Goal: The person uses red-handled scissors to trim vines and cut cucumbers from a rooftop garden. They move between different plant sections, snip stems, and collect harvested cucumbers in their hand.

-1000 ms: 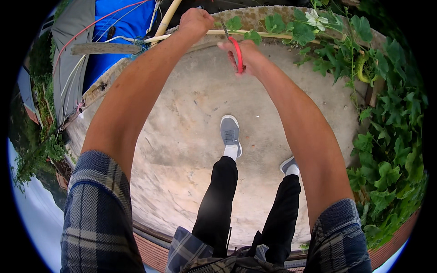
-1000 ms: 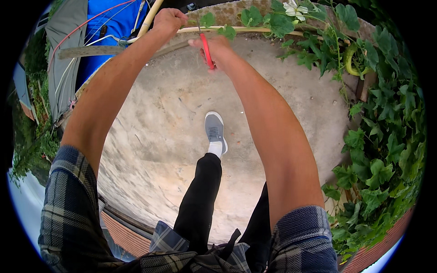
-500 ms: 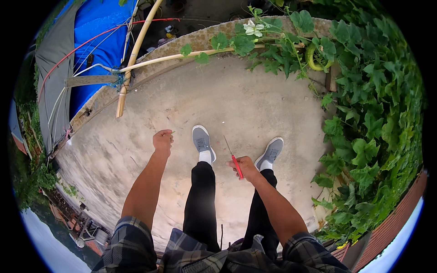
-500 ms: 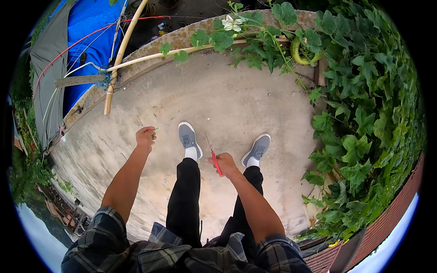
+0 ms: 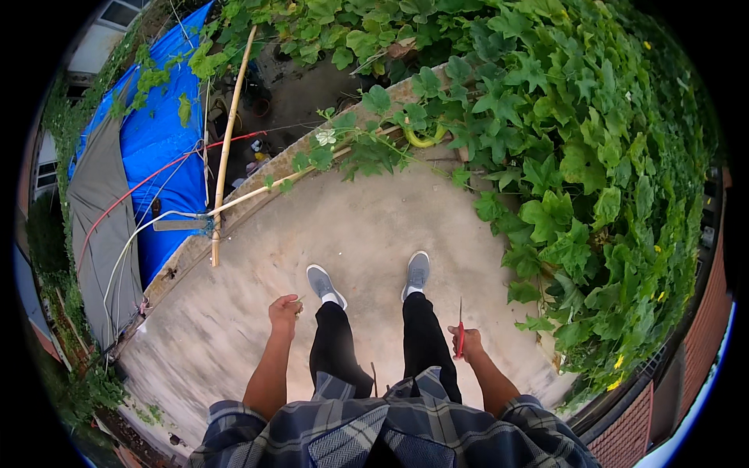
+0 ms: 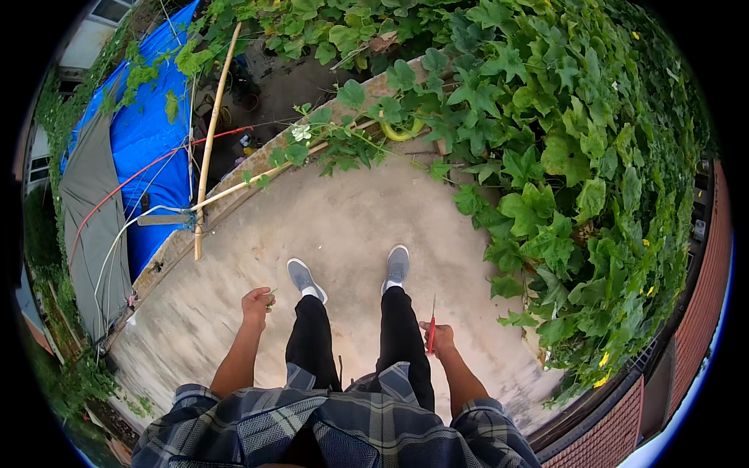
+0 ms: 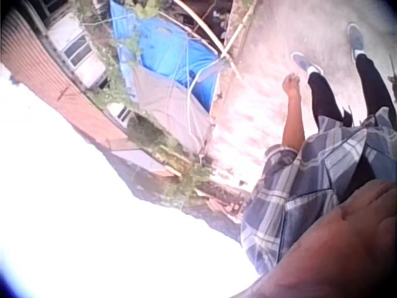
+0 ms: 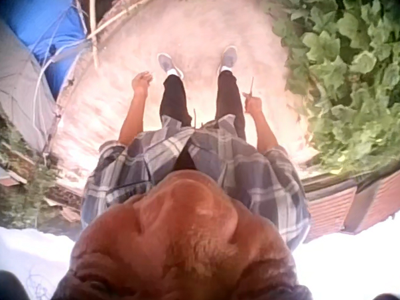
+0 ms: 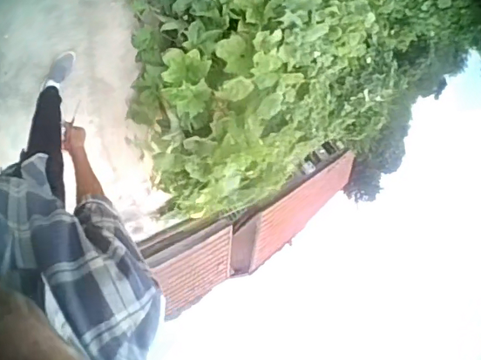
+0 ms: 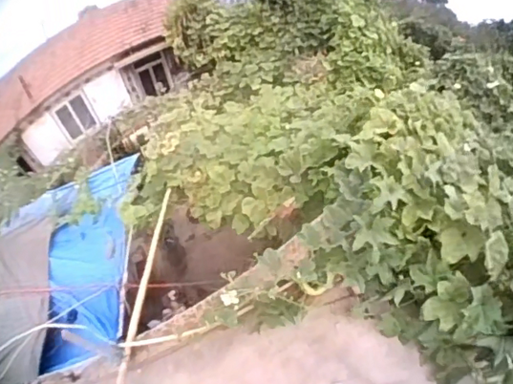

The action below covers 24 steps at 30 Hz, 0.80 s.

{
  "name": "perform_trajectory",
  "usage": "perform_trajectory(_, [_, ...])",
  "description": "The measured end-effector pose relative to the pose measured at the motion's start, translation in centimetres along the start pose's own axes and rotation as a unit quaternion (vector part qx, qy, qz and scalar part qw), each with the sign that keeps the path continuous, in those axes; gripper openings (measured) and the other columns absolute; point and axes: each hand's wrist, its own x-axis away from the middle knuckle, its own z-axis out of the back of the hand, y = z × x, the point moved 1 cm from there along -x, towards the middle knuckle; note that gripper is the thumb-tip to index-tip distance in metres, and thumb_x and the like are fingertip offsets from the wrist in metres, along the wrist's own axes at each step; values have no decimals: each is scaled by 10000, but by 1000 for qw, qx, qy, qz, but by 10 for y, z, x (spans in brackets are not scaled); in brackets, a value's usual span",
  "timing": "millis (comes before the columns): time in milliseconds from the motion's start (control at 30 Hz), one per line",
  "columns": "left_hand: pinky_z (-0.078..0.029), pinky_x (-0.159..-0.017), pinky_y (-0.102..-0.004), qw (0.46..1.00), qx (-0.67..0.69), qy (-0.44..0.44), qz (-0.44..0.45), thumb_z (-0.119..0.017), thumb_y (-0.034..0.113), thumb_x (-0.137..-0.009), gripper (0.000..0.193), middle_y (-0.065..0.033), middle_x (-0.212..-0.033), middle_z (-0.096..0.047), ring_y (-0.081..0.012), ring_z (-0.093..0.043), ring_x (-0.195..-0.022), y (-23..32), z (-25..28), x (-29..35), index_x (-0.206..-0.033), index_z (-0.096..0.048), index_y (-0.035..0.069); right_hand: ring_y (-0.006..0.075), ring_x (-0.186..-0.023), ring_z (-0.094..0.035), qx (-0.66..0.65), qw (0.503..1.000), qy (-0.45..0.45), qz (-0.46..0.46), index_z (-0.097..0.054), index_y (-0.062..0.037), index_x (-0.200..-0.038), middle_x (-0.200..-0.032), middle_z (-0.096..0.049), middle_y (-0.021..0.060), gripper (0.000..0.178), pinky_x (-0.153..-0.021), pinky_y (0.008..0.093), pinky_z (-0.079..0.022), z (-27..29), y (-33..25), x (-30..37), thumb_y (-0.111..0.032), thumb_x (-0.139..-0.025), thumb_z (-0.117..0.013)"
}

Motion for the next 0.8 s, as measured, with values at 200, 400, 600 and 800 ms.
perform_trajectory(200, [-464,-564,-241,995,-7,-37,-89,-724,-16,-853,223,-57,-862,-709,-134,-677,-713,67,-47,129,-1074,-703,9,157,-416,-509,-35,994,-58,83,-610,-45,-716,-575,-517,28,353,-349,353,-404,52,-20,79,-286,-835,-838])
perform_trajectory(400, [-453,-526,-234,993,-29,-2,-117,-718,-1,-839,219,-57,-832,-696,-146,-675,-675,75,-51,224,-1056,-704,16,162,-418,-524,5,985,-46,168,-579,-71,-673,-567,-510,18,390,-341,338,-409,122,-37,101,-322,-825,-836])
perform_trajectory(600, [-437,-434,-280,989,-105,83,-63,-673,16,-850,161,-89,-760,-685,-187,-676,-604,24,35,247,-1008,-696,-6,153,-404,-465,-103,988,7,116,-511,-134,-616,-542,-471,-5,429,-363,366,-387,200,16,116,-323,-822,-835])
perform_trajectory(800, [-445,-456,-288,981,-163,107,-14,-672,33,-859,180,-88,-794,-686,-188,-676,-626,-27,133,251,-1035,-690,0,176,-426,-482,-163,982,89,39,-534,-108,-630,-559,-502,21,420,-400,391,-418,222,151,149,-312,-805,-856])
